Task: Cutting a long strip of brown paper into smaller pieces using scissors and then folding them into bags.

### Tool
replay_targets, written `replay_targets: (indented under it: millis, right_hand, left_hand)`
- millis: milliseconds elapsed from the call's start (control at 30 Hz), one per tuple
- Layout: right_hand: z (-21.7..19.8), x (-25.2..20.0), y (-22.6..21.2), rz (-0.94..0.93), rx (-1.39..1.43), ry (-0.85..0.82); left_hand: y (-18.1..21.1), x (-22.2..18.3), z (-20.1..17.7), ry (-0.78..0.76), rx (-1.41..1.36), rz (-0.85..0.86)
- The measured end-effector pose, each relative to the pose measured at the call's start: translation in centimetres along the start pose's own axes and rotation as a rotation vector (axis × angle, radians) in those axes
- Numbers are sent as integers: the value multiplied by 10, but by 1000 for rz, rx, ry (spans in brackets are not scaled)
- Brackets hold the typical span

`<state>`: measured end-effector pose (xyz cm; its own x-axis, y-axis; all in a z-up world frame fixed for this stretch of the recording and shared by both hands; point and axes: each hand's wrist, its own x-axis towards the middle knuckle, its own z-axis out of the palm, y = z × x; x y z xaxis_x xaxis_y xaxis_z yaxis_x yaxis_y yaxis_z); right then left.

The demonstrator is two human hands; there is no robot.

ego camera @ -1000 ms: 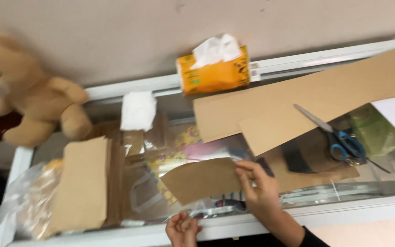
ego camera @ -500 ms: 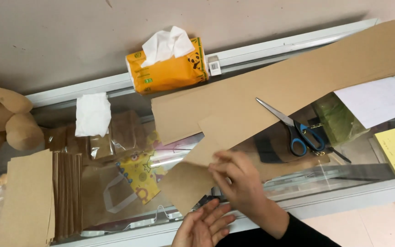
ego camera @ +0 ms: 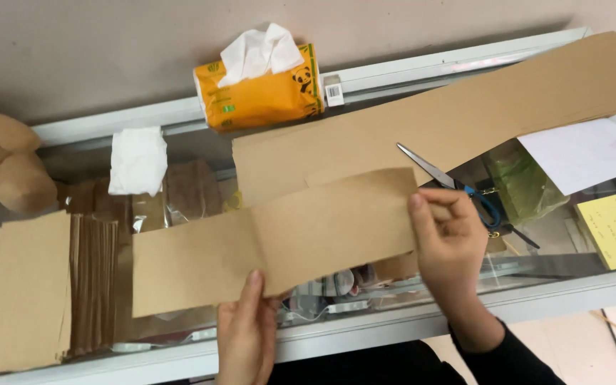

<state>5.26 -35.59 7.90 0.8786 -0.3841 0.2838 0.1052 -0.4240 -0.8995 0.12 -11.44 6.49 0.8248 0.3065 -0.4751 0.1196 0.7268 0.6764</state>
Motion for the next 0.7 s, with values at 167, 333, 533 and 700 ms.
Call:
replay_targets:
  millis: [167, 333, 533, 700]
  right_hand:
    - [-9, 25, 46, 227, 166, -101]
    - [-55, 41, 122, -322, -611, -180]
    - [-88, 17, 130, -72, -827, -307]
    - [-86, 35, 77, 337, -833, -403]
  left_hand:
    - [-15, 20, 18, 227, 229, -141]
    - [-17, 21, 28, 258, 204, -161]
    - [-23, 28, 23, 238, 157, -165]
    - [-35, 39, 14, 173, 190, -90]
